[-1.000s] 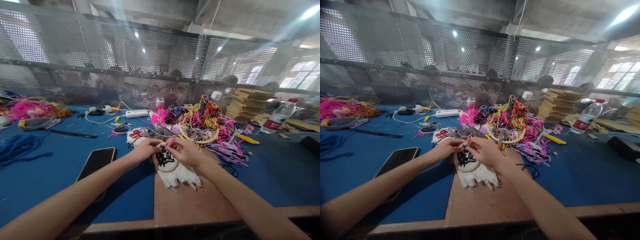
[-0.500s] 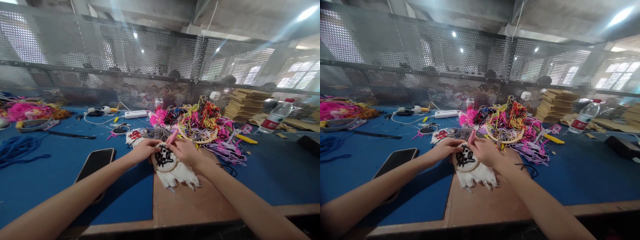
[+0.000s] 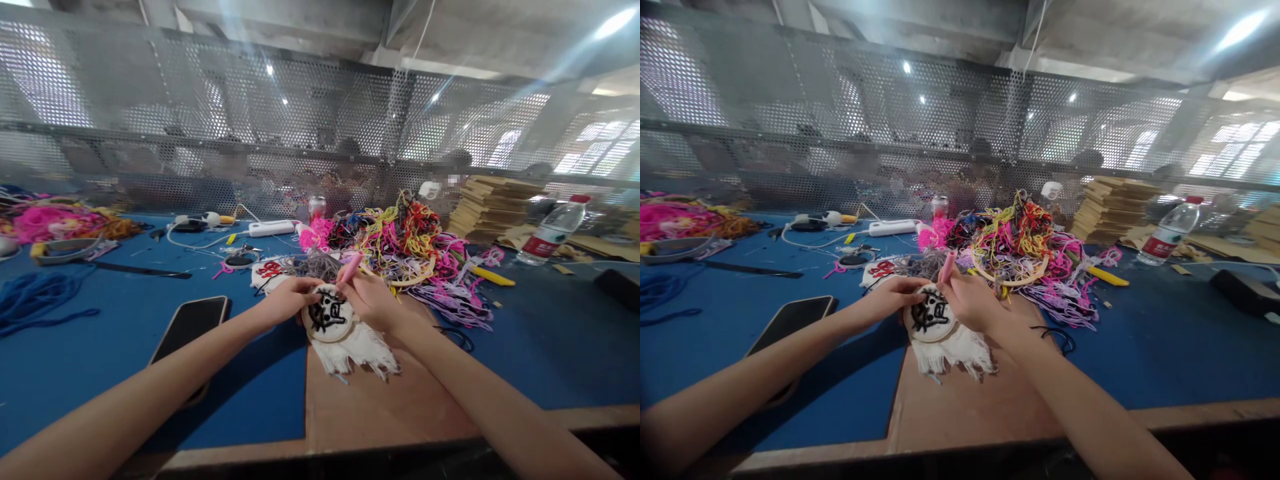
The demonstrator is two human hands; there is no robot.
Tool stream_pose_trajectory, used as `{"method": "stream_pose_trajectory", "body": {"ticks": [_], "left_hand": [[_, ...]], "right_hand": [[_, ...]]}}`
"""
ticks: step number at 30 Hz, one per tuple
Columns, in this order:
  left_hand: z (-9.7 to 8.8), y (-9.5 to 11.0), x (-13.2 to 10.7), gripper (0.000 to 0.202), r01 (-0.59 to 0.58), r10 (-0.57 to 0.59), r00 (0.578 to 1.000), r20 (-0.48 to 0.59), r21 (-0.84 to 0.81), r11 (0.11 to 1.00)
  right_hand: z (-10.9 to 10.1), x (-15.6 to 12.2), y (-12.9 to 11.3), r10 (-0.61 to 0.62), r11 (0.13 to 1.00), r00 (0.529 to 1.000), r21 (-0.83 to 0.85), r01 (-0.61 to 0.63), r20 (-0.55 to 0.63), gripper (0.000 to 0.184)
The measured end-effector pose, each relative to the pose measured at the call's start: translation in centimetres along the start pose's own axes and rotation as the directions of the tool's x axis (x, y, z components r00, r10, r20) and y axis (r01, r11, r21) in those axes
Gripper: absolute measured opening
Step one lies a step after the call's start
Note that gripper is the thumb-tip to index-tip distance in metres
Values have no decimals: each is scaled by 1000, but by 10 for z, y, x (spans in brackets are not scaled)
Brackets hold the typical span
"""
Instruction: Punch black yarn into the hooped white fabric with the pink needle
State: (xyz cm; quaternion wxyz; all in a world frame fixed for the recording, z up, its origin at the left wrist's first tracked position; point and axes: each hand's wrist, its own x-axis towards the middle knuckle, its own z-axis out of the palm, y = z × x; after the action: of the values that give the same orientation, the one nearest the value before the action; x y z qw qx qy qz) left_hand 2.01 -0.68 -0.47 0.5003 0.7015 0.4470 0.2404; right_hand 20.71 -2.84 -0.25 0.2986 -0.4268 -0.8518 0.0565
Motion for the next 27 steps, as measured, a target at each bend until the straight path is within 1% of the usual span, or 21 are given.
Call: {"method": "stream_pose_trajectory", "body": {"ticks": [3,7,12,17,20,27], "left_hand": [[0,1,0,35,-1,1,1000,11,2,1000],[-1,1,0,37,4,-3,1000,13,-16,1000],[-1,1,-1,38,35,-35,999,4,-53,998],[-2,1,-3,38,5,-4,1000,14,-60,998],[-2,1,-3,38,6,-6,1000,6,-48,999],[-3,3,-4,40,-5,6,1000,18,-49,999]], "right_hand": [[-1,0,-1,-10,1000,1000,-29,10,7,19],[0,0,0,-54,998,997,-39,56,48,19],[2,0,2,-74,997,996,36,73,52,14],[-1,2,4,-85,989,993,124,75,78,13],[-2,2,4,-100,983,991,161,85,85,14],[-4,2,5,-124,979,990,169,111,68,12]]}}
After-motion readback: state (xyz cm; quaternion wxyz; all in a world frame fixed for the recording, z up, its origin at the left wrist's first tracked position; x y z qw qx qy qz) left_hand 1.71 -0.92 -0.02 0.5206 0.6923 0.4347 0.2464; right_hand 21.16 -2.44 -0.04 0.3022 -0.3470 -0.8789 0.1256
